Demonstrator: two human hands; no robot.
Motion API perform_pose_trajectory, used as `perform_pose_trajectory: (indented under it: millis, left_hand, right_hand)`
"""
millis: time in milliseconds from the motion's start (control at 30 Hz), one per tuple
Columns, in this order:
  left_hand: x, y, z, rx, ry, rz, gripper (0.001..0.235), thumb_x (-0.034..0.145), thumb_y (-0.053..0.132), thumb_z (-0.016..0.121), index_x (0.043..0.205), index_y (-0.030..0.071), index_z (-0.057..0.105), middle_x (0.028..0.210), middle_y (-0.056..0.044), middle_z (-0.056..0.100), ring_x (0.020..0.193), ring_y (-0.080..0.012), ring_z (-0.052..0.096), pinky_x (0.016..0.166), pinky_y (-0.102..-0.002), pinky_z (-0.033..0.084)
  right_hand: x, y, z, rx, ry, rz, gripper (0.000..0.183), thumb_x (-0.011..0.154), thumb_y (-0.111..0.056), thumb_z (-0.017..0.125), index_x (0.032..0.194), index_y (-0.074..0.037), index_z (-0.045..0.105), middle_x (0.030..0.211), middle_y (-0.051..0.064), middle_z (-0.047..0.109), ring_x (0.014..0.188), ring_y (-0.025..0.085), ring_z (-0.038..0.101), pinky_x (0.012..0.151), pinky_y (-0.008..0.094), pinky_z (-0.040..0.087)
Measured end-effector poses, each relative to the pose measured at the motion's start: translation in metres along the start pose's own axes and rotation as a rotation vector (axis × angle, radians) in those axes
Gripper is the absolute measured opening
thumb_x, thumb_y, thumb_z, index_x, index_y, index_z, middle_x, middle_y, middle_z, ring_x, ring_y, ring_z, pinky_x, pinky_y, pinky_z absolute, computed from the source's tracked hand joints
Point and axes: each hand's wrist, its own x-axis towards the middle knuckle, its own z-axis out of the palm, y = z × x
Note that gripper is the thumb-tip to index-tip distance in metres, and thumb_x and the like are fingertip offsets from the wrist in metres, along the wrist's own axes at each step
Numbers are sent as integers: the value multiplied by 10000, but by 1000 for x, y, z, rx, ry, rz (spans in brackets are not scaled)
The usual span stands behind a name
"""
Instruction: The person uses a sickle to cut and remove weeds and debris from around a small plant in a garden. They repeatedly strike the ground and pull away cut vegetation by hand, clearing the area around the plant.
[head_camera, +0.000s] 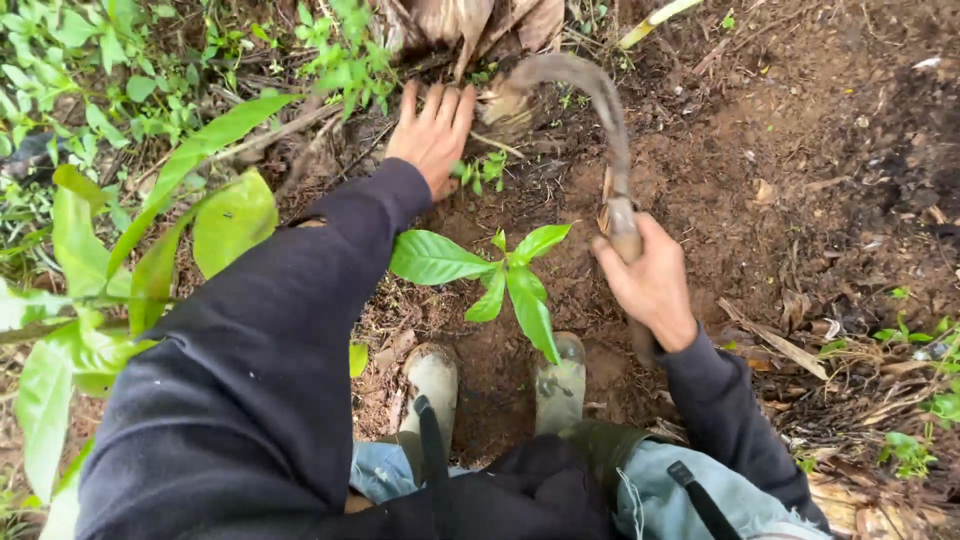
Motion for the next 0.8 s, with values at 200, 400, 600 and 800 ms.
perform_pose_trajectory:
  millis: [200, 400, 600, 800]
  left_hand:
    - [-38, 7, 9, 0, 115, 271, 631, 875, 135, 771, 1446, 41, 520, 1340, -200, 611, 1267, -355, 544, 1115, -596, 296]
    - [-79, 16, 40, -37, -90, 269, 422, 944, 219, 653, 1349, 120, 596, 1228, -152, 649, 1080, -351, 626, 1011, -612, 444]
    - [-71, 24, 56, -169, -142, 132, 538, 974, 500, 569, 1420, 201, 532, 1273, -171, 636, 996, -328, 724, 918, -507, 487]
    - [-73, 10, 36, -280, -88, 21, 561, 959, 254, 616, 1463, 96, 426, 1240, -126, 592, 955, -265, 735, 806, -416, 599]
  right_hand:
    - [57, -1, 62, -145, -149, -96, 335, 917, -228, 706, 1057, 66, 626, 855, 310, 698, 865, 507, 713, 683, 588, 552]
    - [-30, 50, 60, -112, -247, 192, 366, 812, -154, 710, 1106, 52, 636, 899, 316, 697, 916, 508, 704, 737, 574, 551]
    - [-5, -45, 9, -106, -114, 45, 283, 840, -186, 694, 1016, 20, 616, 753, 277, 644, 741, 437, 688, 640, 490, 509]
    - [65, 34, 92, 62, -304, -81, 305, 764, -122, 694, 1002, 59, 635, 776, 239, 642, 784, 394, 676, 724, 479, 545]
